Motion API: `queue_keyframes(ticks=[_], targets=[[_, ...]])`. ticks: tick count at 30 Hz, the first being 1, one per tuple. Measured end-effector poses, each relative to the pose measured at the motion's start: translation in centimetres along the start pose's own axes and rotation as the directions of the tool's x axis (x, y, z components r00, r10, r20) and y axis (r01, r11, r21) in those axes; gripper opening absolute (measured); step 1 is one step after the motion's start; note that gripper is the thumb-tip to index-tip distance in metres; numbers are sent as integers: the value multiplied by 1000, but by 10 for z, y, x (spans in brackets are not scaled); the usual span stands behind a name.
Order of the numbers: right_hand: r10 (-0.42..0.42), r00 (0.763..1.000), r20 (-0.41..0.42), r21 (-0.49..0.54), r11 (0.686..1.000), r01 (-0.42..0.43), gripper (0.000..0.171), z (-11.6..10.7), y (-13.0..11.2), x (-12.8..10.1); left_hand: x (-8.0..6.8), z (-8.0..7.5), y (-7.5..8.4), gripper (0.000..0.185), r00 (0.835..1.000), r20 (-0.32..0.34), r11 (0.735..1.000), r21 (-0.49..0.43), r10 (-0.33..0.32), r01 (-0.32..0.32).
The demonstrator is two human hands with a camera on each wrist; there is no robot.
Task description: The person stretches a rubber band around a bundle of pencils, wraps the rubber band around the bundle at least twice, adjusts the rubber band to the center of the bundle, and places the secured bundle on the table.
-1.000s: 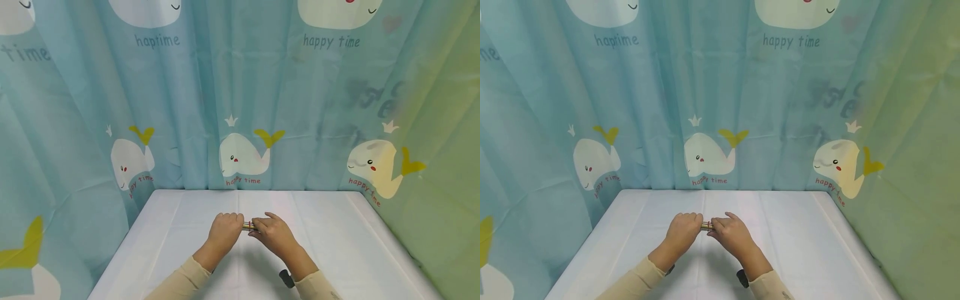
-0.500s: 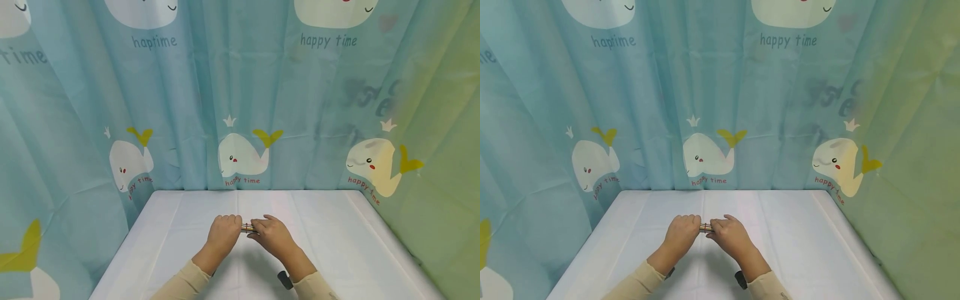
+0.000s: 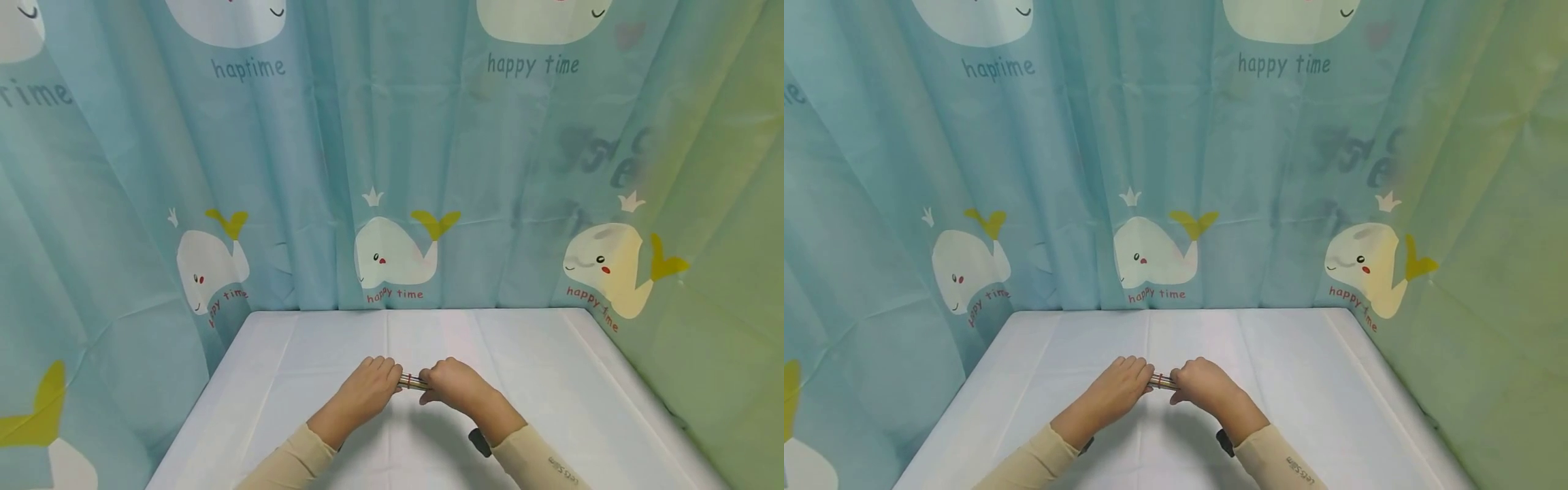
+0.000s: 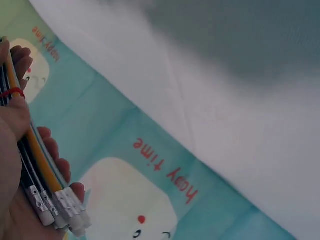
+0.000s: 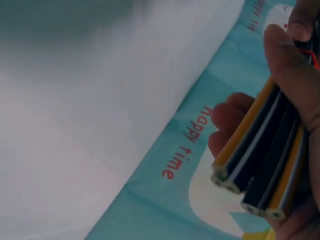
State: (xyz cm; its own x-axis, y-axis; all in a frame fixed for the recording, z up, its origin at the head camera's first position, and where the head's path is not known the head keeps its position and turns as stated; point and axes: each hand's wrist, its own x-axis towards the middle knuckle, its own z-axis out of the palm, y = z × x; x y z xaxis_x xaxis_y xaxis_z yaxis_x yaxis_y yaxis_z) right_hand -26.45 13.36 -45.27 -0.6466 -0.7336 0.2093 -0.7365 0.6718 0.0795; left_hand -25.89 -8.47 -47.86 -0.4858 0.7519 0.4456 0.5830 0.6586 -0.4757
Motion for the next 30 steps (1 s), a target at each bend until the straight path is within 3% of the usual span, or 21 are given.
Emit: queue_keyframes(ticks=[5, 9, 13, 17, 20, 25, 30], targets=[[7, 998, 64, 38, 999, -10, 24, 9, 2, 1, -3, 9, 6, 19, 1000, -27, 1000, 14, 12, -12], [3, 1000, 13, -53, 999, -2, 19, 22, 3, 0, -5, 14, 11, 17, 998, 53, 1000, 19, -20, 19], [16, 1000, -6, -136, 991, -16, 28, 33, 2, -4, -9, 21, 12, 25, 985, 166, 994, -89, -52, 68], [44, 999, 31, -183, 982, -38, 41, 41, 1, -8, -11, 26, 9, 30, 974, 225, 977, -201, -28, 74], [30, 1000, 1, -213, 977, -29, 42, 45, 2, -10, -11, 28, 6, 32, 964, 265, 953, -287, -13, 92], [17, 999, -47, -154, 988, -24, 36, 49, 3, -12, -10, 30, 3, 31, 955, 297, 910, -390, -20, 140], [63, 997, 37, -80, 995, -60, 33, 52, 5, -10, -8, 34, 5, 27, 953, 301, 925, -356, -20, 132]])
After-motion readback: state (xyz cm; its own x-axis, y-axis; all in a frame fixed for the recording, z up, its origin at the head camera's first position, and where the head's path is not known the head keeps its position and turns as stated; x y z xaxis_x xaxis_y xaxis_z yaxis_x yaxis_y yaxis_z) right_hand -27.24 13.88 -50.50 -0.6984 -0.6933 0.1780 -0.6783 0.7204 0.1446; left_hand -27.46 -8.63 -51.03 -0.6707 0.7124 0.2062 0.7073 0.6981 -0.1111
